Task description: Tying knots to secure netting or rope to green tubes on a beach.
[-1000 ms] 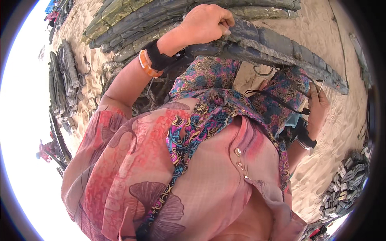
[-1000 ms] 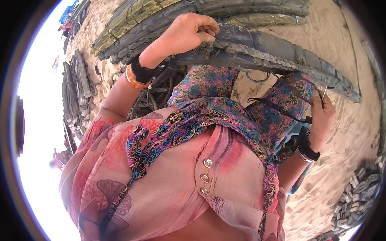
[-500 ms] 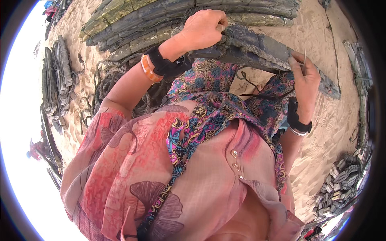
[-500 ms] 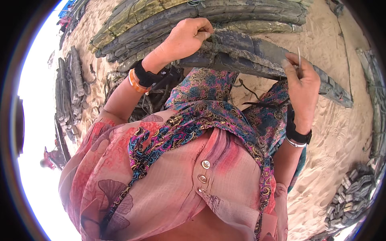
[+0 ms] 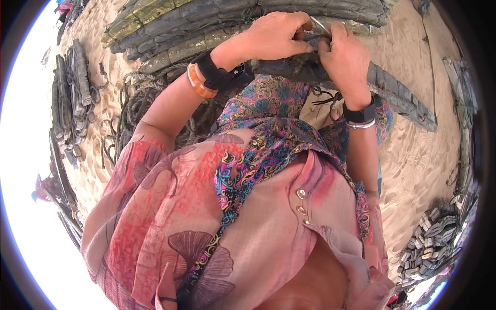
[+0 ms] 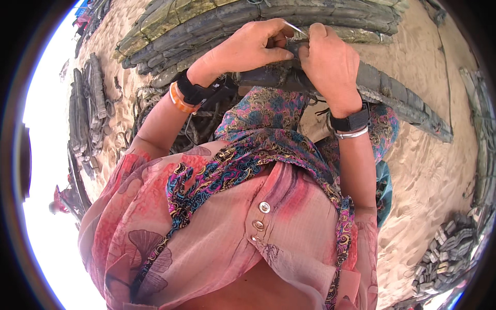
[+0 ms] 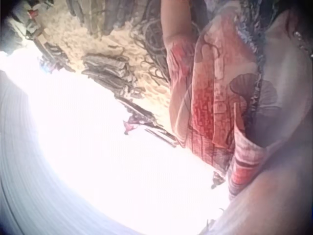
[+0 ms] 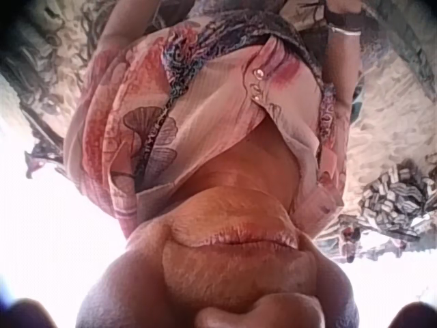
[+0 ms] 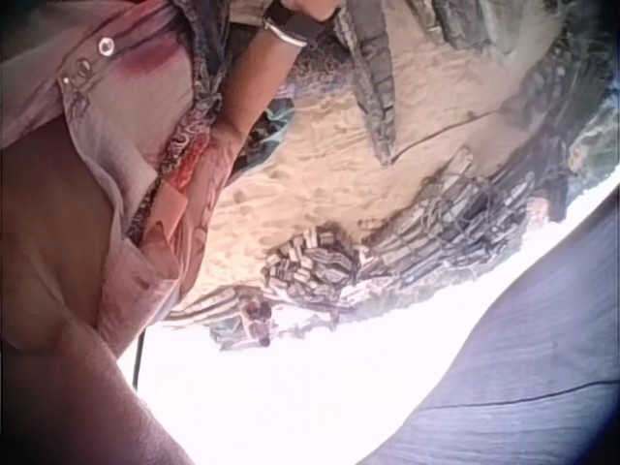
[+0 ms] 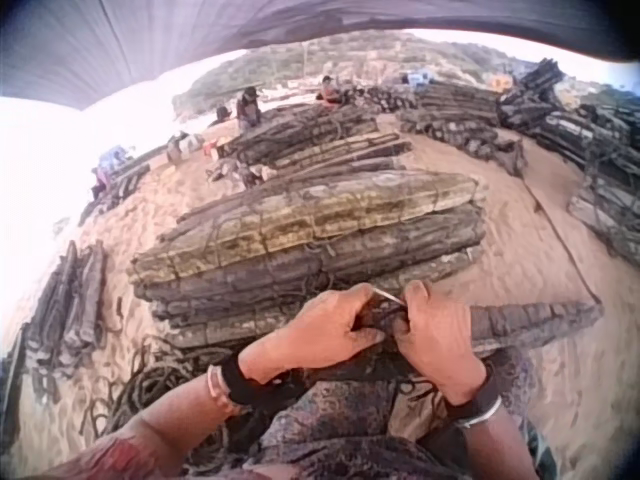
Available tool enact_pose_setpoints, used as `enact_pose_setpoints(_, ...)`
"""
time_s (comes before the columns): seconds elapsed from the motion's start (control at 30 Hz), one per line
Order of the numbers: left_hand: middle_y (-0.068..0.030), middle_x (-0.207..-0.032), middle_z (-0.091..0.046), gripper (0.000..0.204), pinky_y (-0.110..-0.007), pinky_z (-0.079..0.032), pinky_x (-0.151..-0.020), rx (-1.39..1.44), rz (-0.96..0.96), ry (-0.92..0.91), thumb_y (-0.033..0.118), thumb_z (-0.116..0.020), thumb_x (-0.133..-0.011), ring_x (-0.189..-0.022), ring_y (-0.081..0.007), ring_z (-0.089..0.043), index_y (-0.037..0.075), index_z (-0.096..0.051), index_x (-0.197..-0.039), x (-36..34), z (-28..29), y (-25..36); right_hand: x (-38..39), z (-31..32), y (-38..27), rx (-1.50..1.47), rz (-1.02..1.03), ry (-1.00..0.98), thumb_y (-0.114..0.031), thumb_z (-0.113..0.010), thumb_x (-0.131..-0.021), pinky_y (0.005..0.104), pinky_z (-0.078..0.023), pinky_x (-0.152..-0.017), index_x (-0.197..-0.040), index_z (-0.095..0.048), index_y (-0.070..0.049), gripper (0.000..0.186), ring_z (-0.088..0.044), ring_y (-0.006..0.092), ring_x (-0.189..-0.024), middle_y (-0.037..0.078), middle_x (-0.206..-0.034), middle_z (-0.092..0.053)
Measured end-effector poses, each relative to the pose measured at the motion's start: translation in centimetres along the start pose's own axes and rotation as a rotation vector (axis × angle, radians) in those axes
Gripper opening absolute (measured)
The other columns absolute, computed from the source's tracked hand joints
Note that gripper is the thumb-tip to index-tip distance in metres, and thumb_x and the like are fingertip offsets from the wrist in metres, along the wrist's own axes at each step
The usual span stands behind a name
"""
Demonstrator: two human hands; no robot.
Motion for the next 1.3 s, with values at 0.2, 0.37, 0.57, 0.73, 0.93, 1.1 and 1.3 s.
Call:
enact_pose_setpoints(0.2,-0.0108,-0.083,-0.064,0.021,-0.032,-0.047,-0.065,-0.046,0.020,-0.041,0.008,-0.063,-0.082,-0.072,-0.0181,-0.060,-0.001,-0.061,-0.100,-0.4,-0.8,-0.4,0.2,1.0,8.4,0.289,-0.198,0.125,-0.019,-0.064,-0.074,0.0435,-0.049,-0.063,-0.094,-0.060,-0.007,0.023,-0.063,0.0336,-0.077,0.011,-0.087,-0.065)
enact_pose_setpoints(0.37,-0.0094,-0.085,-0.065,0.020,-0.030,-0.049,-0.072,0.128,-0.018,-0.024,0.004,-0.060,-0.082,-0.079,-0.0171,-0.061,-0.002,-0.060,-0.101,-0.5,-0.3,-0.3,1.3,3.5,14.8,-0.285,-0.476,0.096,-0.022,-0.068,-0.079,0.0277,-0.045,-0.057,-0.094,-0.066,-0.005,0.022,-0.056,0.0136,-0.063,0.002,-0.078,-0.066)
enact_pose_setpoints(0.57,-0.0080,-0.090,-0.064,0.023,-0.030,-0.048,-0.074,-0.033,-0.098,0.039,0.006,-0.061,-0.082,-0.081,-0.0159,-0.060,0.000,-0.060,-0.104,-0.5,0.4,1.9,-2.9,7.2,3.9,-1.437,-0.280,-0.032,-0.022,-0.069,-0.083,0.0194,-0.040,-0.054,-0.097,-0.064,-0.001,0.026,-0.048,0.0052,-0.063,0.002,-0.079,-0.060)
enact_pose_setpoints(0.73,-0.0083,-0.094,-0.061,0.034,-0.031,-0.046,-0.077,0.531,-0.206,-0.004,0.014,-0.062,-0.088,-0.083,-0.0160,-0.055,0.006,-0.052,-0.120,-1.4,0.6,3.0,-2.9,9.3,-6.5,-0.831,0.231,0.033,-0.015,-0.077,-0.076,0.0225,-0.045,-0.060,-0.094,-0.061,0.003,0.029,-0.054,0.0093,-0.069,0.004,-0.078,-0.058)
enact_pose_setpoints(0.93,-0.0031,-0.075,-0.048,0.010,-0.029,-0.039,-0.065,0.537,-0.073,-0.008,0.007,-0.059,-0.091,-0.068,-0.0107,-0.042,-0.001,-0.056,-0.095,-1.4,2.6,2.8,-1.8,11.5,-3.8,-0.754,0.203,0.355,0.000,-0.080,-0.067,0.0213,-0.045,-0.063,-0.095,-0.061,0.002,0.034,-0.056,0.0088,-0.073,0.004,-0.082,-0.061)
enact_pose_setpoints(1.1,-0.0014,-0.073,-0.043,0.010,-0.028,-0.037,-0.063,0.536,-0.062,-0.050,0.006,-0.058,-0.091,-0.064,-0.0130,-0.035,0.001,-0.051,-0.086,-1.8,2.3,2.7,1.5,10.0,-1.6,-1.226,0.512,-0.245,-0.002,-0.078,-0.071,0.0187,-0.042,-0.056,-0.099,-0.062,0.000,0.033,-0.054,0.0050,-0.067,0.002,-0.087,-0.061)
enact_pose_setpoints(1.3,-0.0033,-0.078,-0.049,0.006,-0.032,-0.044,-0.072,1.231,-0.012,0.143,0.009,-0.051,-0.094,-0.075,-0.0176,-0.048,0.007,-0.048,-0.090,-0.6,8.0,2.4,-0.4,8.7,2.9,-0.705,-0.075,0.182,-0.012,-0.069,-0.082,0.0176,-0.036,-0.054,-0.101,-0.065,0.000,0.022,-0.045,0.0010,-0.062,0.000,-0.084,-0.063)
Point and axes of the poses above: each hand's wrist, its own x-axis away from the middle knuckle, its own z-axis out of the back of the hand, y = z × x, the point moved 9 cm from there along -x, towards the middle knuckle
